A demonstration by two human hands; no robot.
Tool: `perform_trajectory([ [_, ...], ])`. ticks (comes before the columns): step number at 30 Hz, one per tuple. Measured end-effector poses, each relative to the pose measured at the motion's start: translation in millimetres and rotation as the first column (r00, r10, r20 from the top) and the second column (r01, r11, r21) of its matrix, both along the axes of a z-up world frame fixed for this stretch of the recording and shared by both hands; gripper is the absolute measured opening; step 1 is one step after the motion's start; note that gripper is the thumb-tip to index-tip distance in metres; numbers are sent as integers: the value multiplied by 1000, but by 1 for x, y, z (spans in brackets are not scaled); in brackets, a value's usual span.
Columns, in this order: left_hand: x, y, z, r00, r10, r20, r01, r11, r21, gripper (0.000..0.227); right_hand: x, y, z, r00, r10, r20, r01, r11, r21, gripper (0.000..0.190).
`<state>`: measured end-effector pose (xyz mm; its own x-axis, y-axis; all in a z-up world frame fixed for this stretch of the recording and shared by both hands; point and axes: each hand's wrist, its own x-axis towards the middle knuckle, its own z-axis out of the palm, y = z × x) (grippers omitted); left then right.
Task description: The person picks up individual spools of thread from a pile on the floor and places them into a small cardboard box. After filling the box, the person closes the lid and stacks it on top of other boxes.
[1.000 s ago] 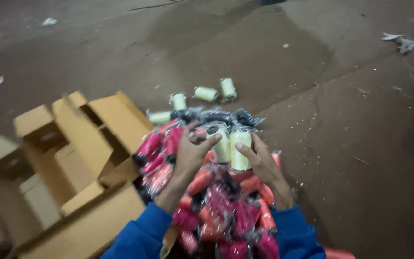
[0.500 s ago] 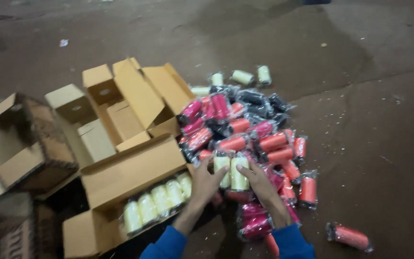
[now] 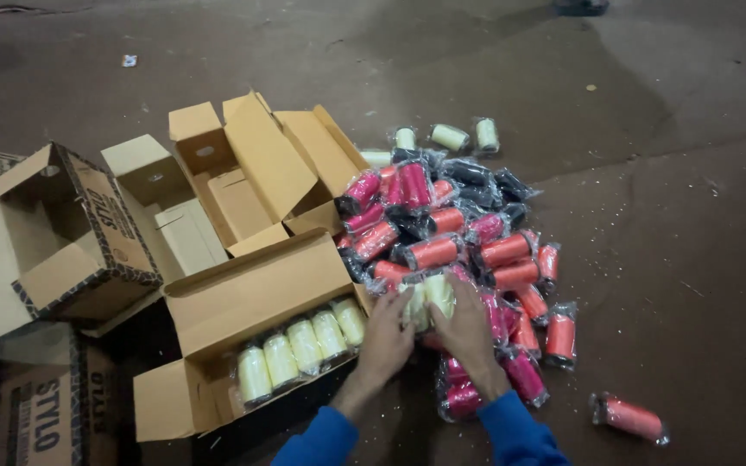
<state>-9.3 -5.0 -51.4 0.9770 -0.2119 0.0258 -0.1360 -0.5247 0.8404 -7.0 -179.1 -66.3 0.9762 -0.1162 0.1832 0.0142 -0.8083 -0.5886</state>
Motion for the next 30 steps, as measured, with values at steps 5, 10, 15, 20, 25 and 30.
perform_trajectory([
  [5, 0, 1, -33, 988, -105, 117, 98, 993, 58, 67, 5, -6, -39, 993, 25, 113, -16, 997, -82, 63],
  [10, 34, 3, -51, 969, -138, 206, 104, 980, 168, 49, 12, 2, 22, 998, 44, 38, -35, 973, -228, 54],
  [15, 75, 16, -10, 899, -384, 209, 331, 910, 249, 72, 49, -14, 29, 943, -8, -331, -102, 944, -314, 36],
  [20, 131, 16, 45, 917, -391, -72, 391, 853, 346, 19, 90, -14, 110, 861, -83, -502, -4, 985, -171, 39],
  [25, 202, -23, 91, 925, -372, 80, 339, 901, 273, 22, 157, -41, 139, 842, -106, -528, 84, 994, -66, 29],
  [30, 278, -55, 87, 928, -334, 166, 254, 892, 373, 20, 225, -71, 109, 942, 18, -334, -38, 998, -54, 33],
])
